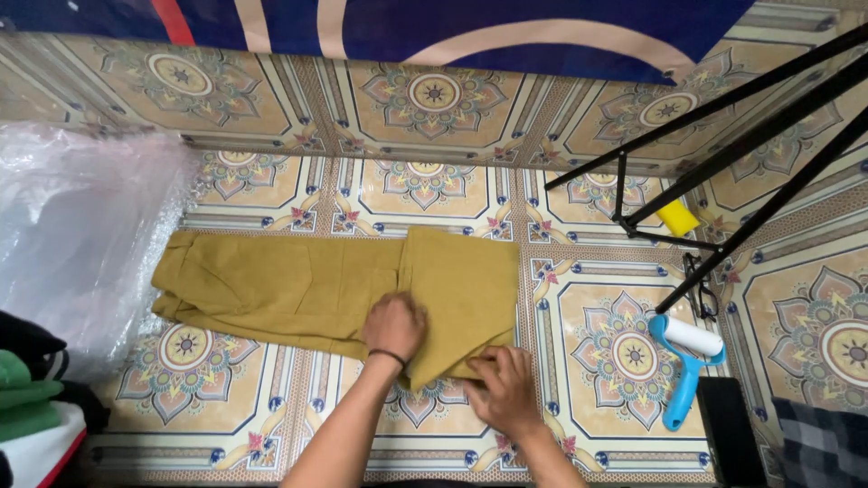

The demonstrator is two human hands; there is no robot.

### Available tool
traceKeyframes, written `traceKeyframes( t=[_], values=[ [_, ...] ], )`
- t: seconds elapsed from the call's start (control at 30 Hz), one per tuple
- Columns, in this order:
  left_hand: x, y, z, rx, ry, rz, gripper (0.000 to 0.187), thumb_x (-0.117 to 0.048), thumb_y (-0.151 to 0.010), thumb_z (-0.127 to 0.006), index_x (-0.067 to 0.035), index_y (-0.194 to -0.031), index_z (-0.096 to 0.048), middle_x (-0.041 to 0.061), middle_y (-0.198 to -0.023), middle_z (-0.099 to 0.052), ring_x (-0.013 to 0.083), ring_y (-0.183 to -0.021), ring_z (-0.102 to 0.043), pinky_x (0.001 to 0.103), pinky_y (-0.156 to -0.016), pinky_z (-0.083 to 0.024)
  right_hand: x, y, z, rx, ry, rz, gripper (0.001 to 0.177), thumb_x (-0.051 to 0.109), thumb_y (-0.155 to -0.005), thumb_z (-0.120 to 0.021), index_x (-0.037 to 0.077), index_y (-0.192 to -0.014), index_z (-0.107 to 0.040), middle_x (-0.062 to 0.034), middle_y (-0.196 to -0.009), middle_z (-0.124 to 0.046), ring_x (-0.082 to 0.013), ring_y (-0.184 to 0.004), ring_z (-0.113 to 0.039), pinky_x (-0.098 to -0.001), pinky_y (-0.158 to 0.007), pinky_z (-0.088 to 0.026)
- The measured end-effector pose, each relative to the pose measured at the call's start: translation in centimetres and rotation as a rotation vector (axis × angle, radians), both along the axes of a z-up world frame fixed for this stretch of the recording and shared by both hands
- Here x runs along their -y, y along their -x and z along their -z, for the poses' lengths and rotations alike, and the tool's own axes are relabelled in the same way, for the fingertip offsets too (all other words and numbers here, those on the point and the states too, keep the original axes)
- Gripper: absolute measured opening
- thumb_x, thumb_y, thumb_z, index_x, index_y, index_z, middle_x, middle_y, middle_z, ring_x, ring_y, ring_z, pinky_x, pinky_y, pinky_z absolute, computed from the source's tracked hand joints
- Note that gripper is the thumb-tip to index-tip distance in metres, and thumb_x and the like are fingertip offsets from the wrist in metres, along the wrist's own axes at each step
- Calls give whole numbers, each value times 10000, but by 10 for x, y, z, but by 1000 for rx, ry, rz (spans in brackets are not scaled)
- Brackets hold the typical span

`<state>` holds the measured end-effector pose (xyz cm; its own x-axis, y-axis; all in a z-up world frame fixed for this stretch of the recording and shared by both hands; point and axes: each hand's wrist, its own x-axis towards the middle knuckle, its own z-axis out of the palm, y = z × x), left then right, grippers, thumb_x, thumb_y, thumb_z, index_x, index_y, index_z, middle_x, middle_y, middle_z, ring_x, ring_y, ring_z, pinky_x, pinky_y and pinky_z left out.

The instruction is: The person uses a lint roller to clean a pair of brown pants, folds them, and places them into a plastic bag. Then, they clean and fold a pair of white pants on a tiled floor.

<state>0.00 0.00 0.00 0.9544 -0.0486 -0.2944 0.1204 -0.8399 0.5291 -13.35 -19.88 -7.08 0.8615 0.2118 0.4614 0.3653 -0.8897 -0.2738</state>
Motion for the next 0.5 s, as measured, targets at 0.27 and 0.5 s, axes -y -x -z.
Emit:
traceKeyframes(
  t=[0.27, 0.5],
  values=[
    [-1, -30, 21, 34, 345, -202, 230, -279, -1061, -488, -119, -896, -474, 106, -765, -635, 309, -711, -607, 461, -646, -455, 11, 15, 3, 189, -35, -30, 180, 213, -818, -811, 150, -960, -720, -16, -895, -649, -205, -864, -547, -356, -779, -451],
    [-7, -32, 36, 51, 260, -91, 171, -282, -1040, -419, -110, -1042, -415, 295, -879, -679, 558, -817, -634, 613, -692, -449, 13, 12, -33, -148, -179, -143, 232, 373, -901, -675, 187, -764, -696, 41, -704, -661, -170, -736, -578, -338, -793, -400]
  ],
)
